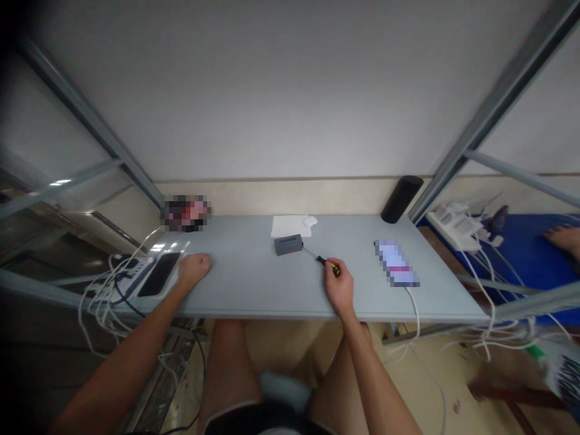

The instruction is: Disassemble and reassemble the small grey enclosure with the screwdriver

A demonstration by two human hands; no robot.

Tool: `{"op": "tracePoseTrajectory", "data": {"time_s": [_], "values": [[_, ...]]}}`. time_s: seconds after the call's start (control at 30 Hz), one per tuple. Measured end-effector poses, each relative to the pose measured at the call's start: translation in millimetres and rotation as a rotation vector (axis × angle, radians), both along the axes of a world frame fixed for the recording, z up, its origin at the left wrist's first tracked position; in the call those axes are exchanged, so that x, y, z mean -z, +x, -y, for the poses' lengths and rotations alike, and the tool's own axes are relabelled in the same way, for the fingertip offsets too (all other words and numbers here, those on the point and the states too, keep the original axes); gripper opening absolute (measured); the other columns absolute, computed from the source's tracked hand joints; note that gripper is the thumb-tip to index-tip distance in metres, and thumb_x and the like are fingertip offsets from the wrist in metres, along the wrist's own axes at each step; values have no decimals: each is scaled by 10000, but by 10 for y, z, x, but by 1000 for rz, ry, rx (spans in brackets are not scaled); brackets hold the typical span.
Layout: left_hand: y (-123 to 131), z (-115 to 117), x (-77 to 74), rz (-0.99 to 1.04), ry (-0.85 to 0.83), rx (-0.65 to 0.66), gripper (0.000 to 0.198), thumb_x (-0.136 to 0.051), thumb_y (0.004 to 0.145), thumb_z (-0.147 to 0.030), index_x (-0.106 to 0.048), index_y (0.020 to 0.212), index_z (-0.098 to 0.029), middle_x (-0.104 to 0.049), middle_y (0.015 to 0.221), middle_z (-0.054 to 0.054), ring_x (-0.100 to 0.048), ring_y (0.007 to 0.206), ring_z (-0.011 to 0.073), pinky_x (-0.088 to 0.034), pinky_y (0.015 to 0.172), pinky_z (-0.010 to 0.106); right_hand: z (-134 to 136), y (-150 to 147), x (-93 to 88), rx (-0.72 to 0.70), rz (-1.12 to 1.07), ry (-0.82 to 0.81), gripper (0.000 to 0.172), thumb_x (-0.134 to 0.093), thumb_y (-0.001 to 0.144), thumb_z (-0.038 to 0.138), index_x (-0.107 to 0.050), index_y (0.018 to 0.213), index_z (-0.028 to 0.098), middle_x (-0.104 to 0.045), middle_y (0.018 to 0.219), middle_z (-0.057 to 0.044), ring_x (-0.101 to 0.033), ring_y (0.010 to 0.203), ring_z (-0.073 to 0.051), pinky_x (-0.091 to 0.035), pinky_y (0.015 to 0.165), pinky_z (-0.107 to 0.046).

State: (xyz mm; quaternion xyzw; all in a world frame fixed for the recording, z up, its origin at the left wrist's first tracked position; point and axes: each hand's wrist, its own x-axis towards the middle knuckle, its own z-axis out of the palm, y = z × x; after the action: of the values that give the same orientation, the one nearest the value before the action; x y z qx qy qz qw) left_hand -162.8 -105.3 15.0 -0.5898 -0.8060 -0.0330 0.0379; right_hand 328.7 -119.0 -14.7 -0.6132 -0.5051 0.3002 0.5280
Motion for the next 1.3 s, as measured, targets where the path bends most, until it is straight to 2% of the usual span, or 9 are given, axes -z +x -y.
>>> {"op": "tracePoseTrajectory", "data": {"time_s": [0.23, 0.5, 0.67, 0.9, 1.0, 1.07, 1.13, 1.2, 1.3], "values": [[-7, 8, 23, -3, 7, 8, 469, -416, 967, -312, -862, 890, -187, -820, 936, 156, -719, 886, 295, -380, 705, 326, -7, -3, -2, -7, -2, -6, 640, -651, 921, 717, -810, 1194, 161, -794, 860, -106, -685, 775, -259, -542, 695, -357], [32, 35, -16, 1, 16, 32, 442, -419, 978, -294, -833, 866, -186, -813, 931, 146, -705, 886, 283, -345, 698, 321, 1, -15, -36, 13, -25, -28, 670, -655, 908, 750, -809, 1184, 159, -773, 799, -89, -664, 719, -246, -523, 658, -348], [179, 41, -48, 45, 21, 104, 387, -447, 988, -285, -800, 851, -208, -784, 853, 105, -680, 837, 253, -331, 700, 300, 9, -24, -74, 15, -38, -26, 674, -643, 909, 771, -806, 1146, 162, -753, 751, -81, -654, 706, -249, -506, 626, -341], [825, 138, 62, 186, 16, 321, 288, -504, 1016, -285, -768, 913, -234, -752, 833, 46, -679, 783, 230, -398, 712, 298, 36, -30, -116, 8, -85, -71, 653, -669, 908, 758, -784, 1151, 163, -688, 665, -25, -548, 545, -191, -437, 533, -316], [1204, 118, 149, 272, 44, 423, 281, -531, 1045, -284, -723, 1246, -242, -775, 1047, 44, -716, 906, 211, -491, 839, 301, 37, -28, -112, 13, -109, -84, 640, -689, 905, 742, -778, 1165, 164, -661, 658, -7, -538, 532, -179, -425, 521, -306], [1452, 30, 209, 337, 95, 486, 424, -540, 1081, -349, -577, 1487, -233, -736, 1224, 82, -715, 1078, 222, -521, 985, 326, 33, -25, -102, 13, -105, -75, 644, -697, 903, 738, -781, 1171, 159, -681, 687, -16, -541, 542, -176, -426, 529, -306], [1674, -117, 264, 559, 228, 597, 623, -620, 1067, -416, -427, 1614, -190, -665, 1356, 153, -679, 1216, 272, -527, 1085, 404, 33, -22, -97, 9, -100, -68, 649, -700, 902, 738, -781, 1175, 156, -699, 714, -25, -537, 550, -172, -426, 536, -307], [1852, -299, 307, 744, 322, 618, 794, -691, 1036, -451, -302, 1680, -198, -579, 1481, 199, -657, 1247, 288, -536, 1105, 453, 40, -23, -104, 6, -103, -67, 648, -704, 900, 737, -778, 1178, 157, -697, 712, -21, -531, 549, -170, -426, 539, -310], [2010, -564, 331, 926, 384, 557, 775, -743, 1008, -438, -370, 1644, -199, -529, 1528, 217, -619, 1311, 299, -538, 1111, 467, 63, -30, -132, -3, -111, -70, 631, -708, 905, 725, -775, 1183, 163, -667, 674, -4, -519, 537, -170, -413, 528, -312]]}}
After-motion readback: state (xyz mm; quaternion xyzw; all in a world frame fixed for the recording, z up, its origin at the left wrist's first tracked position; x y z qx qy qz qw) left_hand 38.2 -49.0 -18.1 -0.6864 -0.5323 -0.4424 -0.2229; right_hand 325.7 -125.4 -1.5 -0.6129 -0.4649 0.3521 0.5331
